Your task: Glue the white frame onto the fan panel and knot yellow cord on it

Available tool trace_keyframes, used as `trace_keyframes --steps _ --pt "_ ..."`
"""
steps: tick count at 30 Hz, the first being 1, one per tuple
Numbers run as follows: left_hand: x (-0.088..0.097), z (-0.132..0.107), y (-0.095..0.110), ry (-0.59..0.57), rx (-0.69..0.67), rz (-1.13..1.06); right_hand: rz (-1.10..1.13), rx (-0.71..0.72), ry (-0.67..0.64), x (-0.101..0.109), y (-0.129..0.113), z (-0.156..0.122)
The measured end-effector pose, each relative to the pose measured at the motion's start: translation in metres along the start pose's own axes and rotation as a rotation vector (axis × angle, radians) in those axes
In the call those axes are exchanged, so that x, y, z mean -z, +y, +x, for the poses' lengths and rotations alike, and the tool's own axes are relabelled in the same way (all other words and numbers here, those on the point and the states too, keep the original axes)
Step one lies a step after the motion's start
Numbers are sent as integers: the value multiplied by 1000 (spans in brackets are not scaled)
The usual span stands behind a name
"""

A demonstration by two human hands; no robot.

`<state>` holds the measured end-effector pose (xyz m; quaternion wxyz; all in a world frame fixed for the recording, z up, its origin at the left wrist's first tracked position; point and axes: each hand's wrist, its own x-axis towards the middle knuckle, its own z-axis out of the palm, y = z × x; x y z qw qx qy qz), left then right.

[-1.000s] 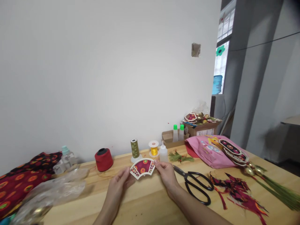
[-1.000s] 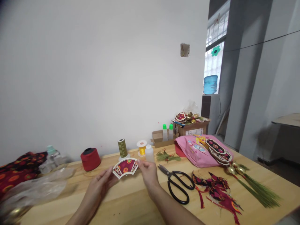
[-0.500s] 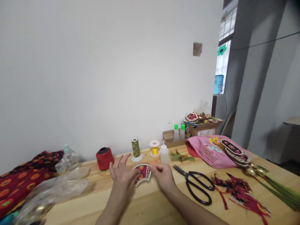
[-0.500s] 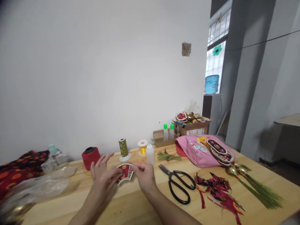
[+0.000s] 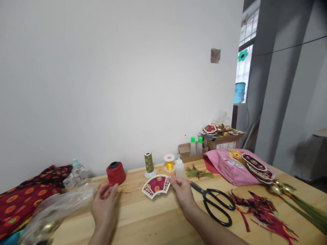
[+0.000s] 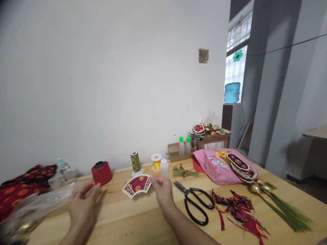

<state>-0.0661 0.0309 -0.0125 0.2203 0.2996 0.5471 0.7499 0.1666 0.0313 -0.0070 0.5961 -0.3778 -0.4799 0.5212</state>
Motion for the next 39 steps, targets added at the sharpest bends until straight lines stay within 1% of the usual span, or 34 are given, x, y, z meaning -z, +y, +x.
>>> trace_keyframes --steps 3,6,9,11,14,15,17,21,27,31,34,39 --pt "-7 -10 7 -71 10 98 30 -8 -4 0 -1 -1" --pt "-11 -20 13 -164 89 176 51 -23 -1 0 -3 -2" --pt "-15 -29 16 -328 159 103 62 -41 13 -1 -5 -3" --pt "-21 -37 17 -465 210 28 58 -45 4 -2 -6 -3" --pt "-29 -47 20 -670 347 -78 28 -36 16 -1 -5 -3" --pt "-31 -50 21 -721 400 -101 17 -30 28 -1 -4 -2" --pt "-32 -54 22 -777 469 -133 4 -20 45 -1 -2 -1" --pt "-30 -54 21 -821 502 -144 12 -38 27 1 2 1" --pt "-32 -52 15 -847 505 -98 27 -35 79 2 1 3" --pt "-31 -51 14 -827 493 -79 -11 -72 44 1 0 3" --pt "-31 -50 15 -833 490 -93 -52 -105 32 1 -1 2" --pt "-31 -51 16 -809 518 -91 -43 -99 36 1 -2 0"
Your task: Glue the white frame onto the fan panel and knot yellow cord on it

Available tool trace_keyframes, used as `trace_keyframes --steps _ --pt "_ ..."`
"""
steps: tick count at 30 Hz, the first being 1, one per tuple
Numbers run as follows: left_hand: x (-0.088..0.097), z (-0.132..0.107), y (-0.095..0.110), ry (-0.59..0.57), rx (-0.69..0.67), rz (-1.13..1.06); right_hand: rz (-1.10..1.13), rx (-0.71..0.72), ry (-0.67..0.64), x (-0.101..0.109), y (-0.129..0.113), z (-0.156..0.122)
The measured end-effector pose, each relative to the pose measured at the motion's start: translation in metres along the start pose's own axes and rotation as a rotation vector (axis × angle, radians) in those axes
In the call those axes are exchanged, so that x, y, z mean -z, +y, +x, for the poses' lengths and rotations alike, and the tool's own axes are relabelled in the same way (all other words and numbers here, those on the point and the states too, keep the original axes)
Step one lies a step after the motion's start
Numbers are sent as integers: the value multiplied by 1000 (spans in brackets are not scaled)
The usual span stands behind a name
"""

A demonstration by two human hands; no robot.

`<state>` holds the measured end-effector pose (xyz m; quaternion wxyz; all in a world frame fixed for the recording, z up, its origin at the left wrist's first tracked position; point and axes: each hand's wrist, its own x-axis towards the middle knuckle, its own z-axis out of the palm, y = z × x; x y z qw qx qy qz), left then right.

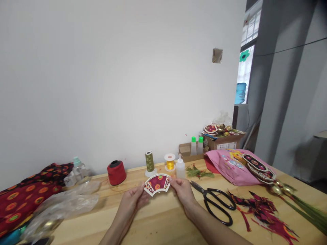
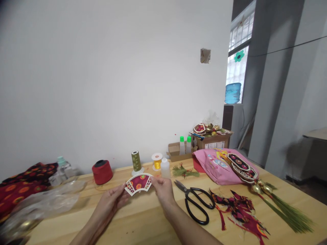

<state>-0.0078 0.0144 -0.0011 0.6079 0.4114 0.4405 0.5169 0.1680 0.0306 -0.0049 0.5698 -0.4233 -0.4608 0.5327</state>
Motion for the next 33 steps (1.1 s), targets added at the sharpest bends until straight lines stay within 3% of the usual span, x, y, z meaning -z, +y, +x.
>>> trace_keyframes --steps 9,15,22,33 --pt "4 3 -4 46 -43 64 -111 -20 -117 -3 -1 -3" --pt "-7 -3 1 87 31 44 -104 -14 -72 -2 2 -1" --pt "-5 -3 2 42 4 131 19 -51 -200 -3 6 0" --pt "0 -1 -2 30 -12 156 -5 -28 -190 -2 9 1"
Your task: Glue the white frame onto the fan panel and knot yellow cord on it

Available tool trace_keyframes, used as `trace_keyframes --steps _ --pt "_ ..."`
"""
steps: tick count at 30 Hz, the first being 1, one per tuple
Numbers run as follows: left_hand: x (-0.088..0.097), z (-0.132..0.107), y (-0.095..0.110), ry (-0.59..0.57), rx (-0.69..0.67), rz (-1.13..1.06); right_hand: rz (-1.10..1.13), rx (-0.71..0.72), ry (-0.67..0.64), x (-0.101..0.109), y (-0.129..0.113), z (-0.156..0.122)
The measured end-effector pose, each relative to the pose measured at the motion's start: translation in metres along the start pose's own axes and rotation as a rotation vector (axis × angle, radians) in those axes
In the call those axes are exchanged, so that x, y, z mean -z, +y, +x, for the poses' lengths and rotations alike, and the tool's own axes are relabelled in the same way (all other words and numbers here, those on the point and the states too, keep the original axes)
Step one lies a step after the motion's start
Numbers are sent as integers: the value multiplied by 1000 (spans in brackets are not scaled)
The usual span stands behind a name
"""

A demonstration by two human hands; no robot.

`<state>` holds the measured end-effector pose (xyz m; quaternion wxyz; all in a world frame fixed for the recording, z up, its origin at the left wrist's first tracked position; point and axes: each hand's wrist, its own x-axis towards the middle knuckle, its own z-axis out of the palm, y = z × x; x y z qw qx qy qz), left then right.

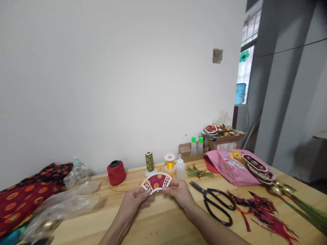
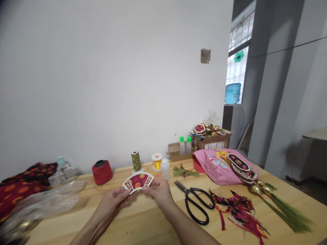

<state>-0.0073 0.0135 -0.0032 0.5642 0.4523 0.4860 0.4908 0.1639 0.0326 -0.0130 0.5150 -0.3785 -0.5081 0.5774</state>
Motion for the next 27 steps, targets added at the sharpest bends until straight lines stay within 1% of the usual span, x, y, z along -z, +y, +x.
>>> trace_keyframes --steps 4,8,12,15,19,23,27 --pt "-2 -1 2 21 12 -8 -51 12 34 1 2 3" --pt "-4 0 4 64 7 -2 -44 16 23 0 2 5" --pt "2 4 2 34 30 -16 14 5 47 0 3 7" --pt "5 7 -1 14 48 -13 18 31 73 1 4 9" --pt "4 8 1 54 60 -59 19 28 87 2 4 9" --pt "5 10 2 1 131 -97 64 33 113 3 4 11" --pt "10 16 -4 42 167 -136 67 58 141 5 7 13"
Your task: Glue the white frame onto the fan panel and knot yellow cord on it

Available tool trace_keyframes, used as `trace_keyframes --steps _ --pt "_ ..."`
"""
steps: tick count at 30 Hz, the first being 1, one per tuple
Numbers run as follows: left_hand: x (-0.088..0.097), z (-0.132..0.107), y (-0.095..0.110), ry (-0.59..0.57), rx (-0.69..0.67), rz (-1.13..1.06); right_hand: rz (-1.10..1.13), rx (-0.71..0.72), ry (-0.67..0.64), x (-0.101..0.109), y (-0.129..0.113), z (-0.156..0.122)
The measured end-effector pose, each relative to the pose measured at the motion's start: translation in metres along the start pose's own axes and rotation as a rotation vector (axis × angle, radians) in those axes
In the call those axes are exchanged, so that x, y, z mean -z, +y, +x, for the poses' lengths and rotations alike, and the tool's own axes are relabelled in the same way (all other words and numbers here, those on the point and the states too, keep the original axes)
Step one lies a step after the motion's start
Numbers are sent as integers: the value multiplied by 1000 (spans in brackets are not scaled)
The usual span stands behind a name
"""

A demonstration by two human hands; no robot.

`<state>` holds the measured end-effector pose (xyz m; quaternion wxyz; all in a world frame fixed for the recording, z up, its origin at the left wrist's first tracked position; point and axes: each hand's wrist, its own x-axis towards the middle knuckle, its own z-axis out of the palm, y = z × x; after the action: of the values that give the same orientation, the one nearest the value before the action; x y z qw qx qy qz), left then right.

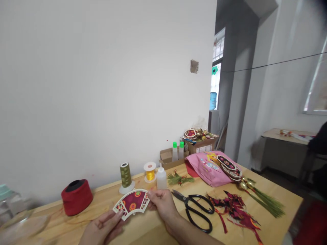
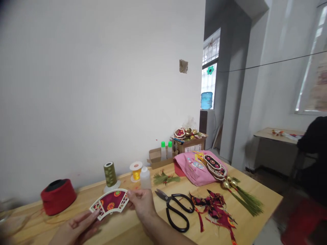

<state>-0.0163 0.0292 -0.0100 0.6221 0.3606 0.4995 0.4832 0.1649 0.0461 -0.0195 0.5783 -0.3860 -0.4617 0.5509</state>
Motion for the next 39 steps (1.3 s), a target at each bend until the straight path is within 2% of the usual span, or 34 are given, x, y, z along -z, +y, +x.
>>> trace_keyframes --steps 5,10,14,19,24,39 --pt "4 4 -3 8 -18 -49 16 -12 -2 0 -3 -2" --pt "0 -2 2 0 25 -44 91 -20 -15 -1 -4 -3" --pt "-2 -6 4 7 20 -100 68 -17 -10 -1 -5 -3" --pt "-1 -7 4 -35 52 -97 76 -41 -12 -3 -11 -7" --pt "-1 -6 2 -30 38 -107 49 10 -11 -3 -11 -9" --pt "-22 -25 8 -195 -77 -73 43 -56 -52 -4 -6 -10"
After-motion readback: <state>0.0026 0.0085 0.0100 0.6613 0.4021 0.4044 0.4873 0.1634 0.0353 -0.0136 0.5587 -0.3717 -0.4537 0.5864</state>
